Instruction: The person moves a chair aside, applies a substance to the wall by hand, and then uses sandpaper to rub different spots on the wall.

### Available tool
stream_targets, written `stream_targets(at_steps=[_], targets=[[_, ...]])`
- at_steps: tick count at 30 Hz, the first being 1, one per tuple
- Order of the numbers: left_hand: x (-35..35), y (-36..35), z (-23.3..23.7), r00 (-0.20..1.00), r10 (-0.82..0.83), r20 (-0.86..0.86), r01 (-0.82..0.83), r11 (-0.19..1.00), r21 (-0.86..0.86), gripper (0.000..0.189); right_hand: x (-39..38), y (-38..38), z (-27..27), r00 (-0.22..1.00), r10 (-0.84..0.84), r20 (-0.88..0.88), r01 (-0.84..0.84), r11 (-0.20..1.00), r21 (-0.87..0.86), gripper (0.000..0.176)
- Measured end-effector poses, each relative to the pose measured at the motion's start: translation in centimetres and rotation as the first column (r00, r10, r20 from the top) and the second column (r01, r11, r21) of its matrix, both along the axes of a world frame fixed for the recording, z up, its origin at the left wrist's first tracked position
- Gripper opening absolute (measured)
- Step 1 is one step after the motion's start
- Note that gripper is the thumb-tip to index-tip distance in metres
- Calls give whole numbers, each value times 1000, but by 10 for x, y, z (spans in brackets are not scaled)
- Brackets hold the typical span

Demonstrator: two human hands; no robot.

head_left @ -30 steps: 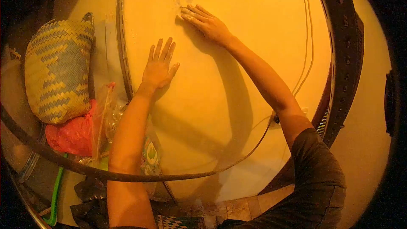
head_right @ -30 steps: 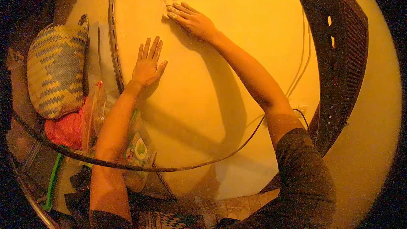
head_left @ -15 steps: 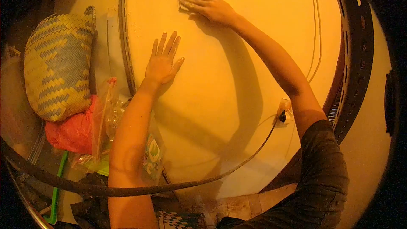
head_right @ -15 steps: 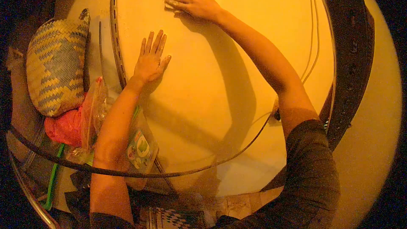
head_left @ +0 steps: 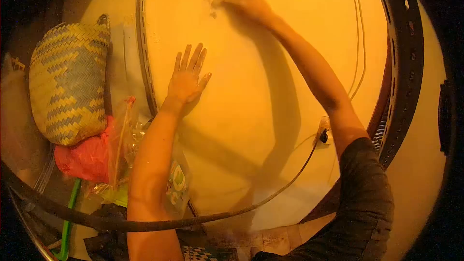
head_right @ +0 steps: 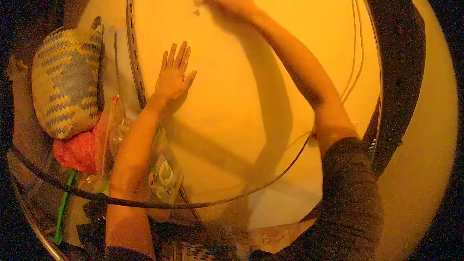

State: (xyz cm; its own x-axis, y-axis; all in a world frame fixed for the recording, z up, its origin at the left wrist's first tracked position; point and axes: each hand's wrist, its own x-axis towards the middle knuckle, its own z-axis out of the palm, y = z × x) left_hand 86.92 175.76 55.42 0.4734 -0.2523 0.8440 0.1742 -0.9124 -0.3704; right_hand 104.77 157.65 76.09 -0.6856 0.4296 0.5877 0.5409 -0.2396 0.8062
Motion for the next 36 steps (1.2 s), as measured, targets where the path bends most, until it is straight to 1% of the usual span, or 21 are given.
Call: stream_targets(at_steps=[1, 3, 4, 5, 7, 9, 11, 13, 14, 15, 17, 19, 22, 23, 25, 28, 31, 32, 33, 35, 36], targets=[[1, 0, 0, 1000, 1, 3, -1, 1000, -4, 74, 4, 4, 5, 973, 161, -167, -137, 980, 146, 45], [1, 1, 1, 1000, 18, -4, -18, 1000, -2, 74, -1, -7, -10, 975, -221, -6, 221, 975, 37, 47], [2, -1, 0, 1000, 27, -8, -27, 1000, -8, 74, -6, -6, -30, 973, -178, 148, 183, 983, -17, 50], [1, -1, -1, 1000, 24, -10, -24, 1000, -11, 74, -22, -16, -43, 971, -220, 99, 232, 963, -137, 44], [1, 0, 0, 1000, -5, -9, 5, 1000, -11, 74, -13, -30, -8, 925, -307, 223, 309, 951, 24, 52], [2, -1, -1, 1000, 12, -9, -12, 1000, 2, 74, -29, -48, -4, 958, -278, -68, 287, 934, 212, 52], [0, 1, 2, 999, 33, -3, -33, 999, 7, 74, -16, -36, -13, 920, -392, -5, 382, 894, 234, 53], [-1, 0, 1, 1000, -11, -9, 11, 1000, -7, 74, 9, -19, -48, 977, -190, 99, 202, 971, -129, 54], [0, 0, -1, 1000, -17, -8, 17, 1000, -9, 74, -6, -23, -58, 993, -117, -16, 108, 957, -271, 53], [0, 1, -1, 1000, -14, 1, 14, 1000, -3, 74, -4, -32, -43, 993, -121, -13, 112, 956, -270, 53], [2, 1, -1, 1000, -9, 8, 9, 1000, 10, 74, -3, -54, -4, 909, -409, 75, 396, 907, 143, 53], [1, 0, -1, 1000, 21, 1, -21, 1000, 7, 74, -6, -56, -5, 928, -365, -66, 371, 915, 160, 53], [2, 1, -1, 1000, 3, 4, -3, 1000, -1, 74, 28, -24, -51, 993, 112, 45, -107, 989, -101, 54], [2, 0, -2, 1000, -3, 2, 3, 1000, -7, 74, 1, -38, -73, 978, -188, -89, 168, 966, -194, 52], [2, 1, 0, 1000, 7, -7, -7, 1000, -6, 75, 4, -58, -40, 966, -207, 153, 217, 975, -55, 51], [2, 1, -1, 1000, 26, -2, -26, 1000, 5, 75, -8, -64, -20, 972, -232, -45, 236, 949, 210, 50], [2, 1, -1, 1000, 19, 1, -19, 1000, 10, 75, 27, -21, -63, 997, -71, -27, 72, 997, 19, 50], [3, 1, -1, 1000, 14, 2, -14, 1000, 10, 75, 2, -28, -89, 994, -90, -62, 76, 976, -205, 48], [2, 0, -2, 1000, 2, -10, -2, 1000, -6, 75, -4, -31, -93, 976, -217, 12, 215, 956, -199, 48], [1, 0, 1, 1000, -4, -8, 4, 1000, -10, 75, 9, -36, -49, 975, 77, 209, -79, 997, -1, 48], [2, 0, 0, 1000, -2, -1, 2, 1000, -7, 75, -9, -42, -43, 973, 81, 215, -84, 996, 2, 48]])
